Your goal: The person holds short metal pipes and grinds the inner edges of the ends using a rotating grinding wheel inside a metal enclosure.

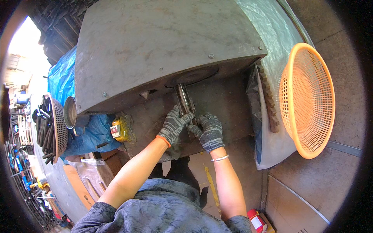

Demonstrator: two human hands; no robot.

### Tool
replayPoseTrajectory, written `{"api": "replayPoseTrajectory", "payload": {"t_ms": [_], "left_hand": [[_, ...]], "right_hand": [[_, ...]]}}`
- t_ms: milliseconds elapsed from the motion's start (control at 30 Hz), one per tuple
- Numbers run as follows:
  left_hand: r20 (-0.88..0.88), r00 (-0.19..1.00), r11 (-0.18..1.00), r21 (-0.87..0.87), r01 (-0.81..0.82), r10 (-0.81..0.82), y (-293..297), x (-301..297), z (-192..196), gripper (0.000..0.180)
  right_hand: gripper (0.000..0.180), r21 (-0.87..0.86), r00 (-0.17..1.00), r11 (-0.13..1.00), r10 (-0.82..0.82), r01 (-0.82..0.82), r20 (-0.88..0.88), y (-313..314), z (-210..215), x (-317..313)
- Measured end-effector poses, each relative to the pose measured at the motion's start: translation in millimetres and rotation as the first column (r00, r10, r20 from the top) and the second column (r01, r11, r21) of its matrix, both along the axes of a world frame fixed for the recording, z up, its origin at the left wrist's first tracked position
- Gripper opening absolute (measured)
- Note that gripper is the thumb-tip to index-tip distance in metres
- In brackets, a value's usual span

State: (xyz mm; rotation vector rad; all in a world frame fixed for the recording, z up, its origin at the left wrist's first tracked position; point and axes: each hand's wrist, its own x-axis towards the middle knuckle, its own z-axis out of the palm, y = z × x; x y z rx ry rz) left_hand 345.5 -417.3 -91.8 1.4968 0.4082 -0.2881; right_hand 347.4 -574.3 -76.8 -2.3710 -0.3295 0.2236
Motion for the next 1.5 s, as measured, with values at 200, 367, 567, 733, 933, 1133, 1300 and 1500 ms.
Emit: {"api": "replayPoseTrajectory", "payload": {"t_ms": [200,367,567,733,933,1133,1300,1500], "left_hand": [[0.005,1.000,0.987,-0.158,-0.029,0.030,0.2,-0.1,-1.4,0.030],[0.031,0.999,0.995,-0.100,-0.027,0.030,-1.6,-0.8,5.7,0.028],[0.028,1.000,0.994,-0.113,-0.008,0.011,-0.3,0.0,-0.9,0.033],[-0.016,1.000,0.994,-0.110,-0.006,0.004,-1.5,-0.2,1.7,0.033],[-0.023,0.999,0.987,-0.158,-0.043,0.040,-5.0,-1.1,7.2,0.033],[-0.063,0.998,0.988,-0.151,-0.037,0.027,-2.0,0.5,6.0,0.029],[-0.012,1.000,0.997,-0.075,0.009,-0.010,-1.0,0.6,-0.6,0.029],[0.004,0.999,0.988,-0.151,-0.031,0.032,-3.4,-0.6,2.6,0.030]], "right_hand": [[0.036,0.038,0.996,0.999,-0.011,0.014,-0.083,-0.2,0.4,2.2],[0.037,-0.056,1.000,0.998,-0.011,0.011,0.007,3.3,-3.3,-3.5],[0.036,0.031,0.998,0.999,0.029,-0.027,-0.050,-6.4,-1.1,2.2],[0.036,-0.010,0.984,1.000,0.002,-0.004,-0.180,-2.9,5.3,3.3],[0.036,0.038,0.995,0.999,0.015,-0.011,-0.099,-6.0,2.2,2.9],[0.038,0.027,0.988,1.000,-0.008,0.012,-0.151,-1.2,8.0,4.4],[0.039,0.035,0.993,0.999,-0.037,0.041,-0.109,-1.0,2.3,2.6],[0.026,0.155,0.989,0.987,-0.020,0.043,-0.146,-3.9,4.2,4.3]]}}
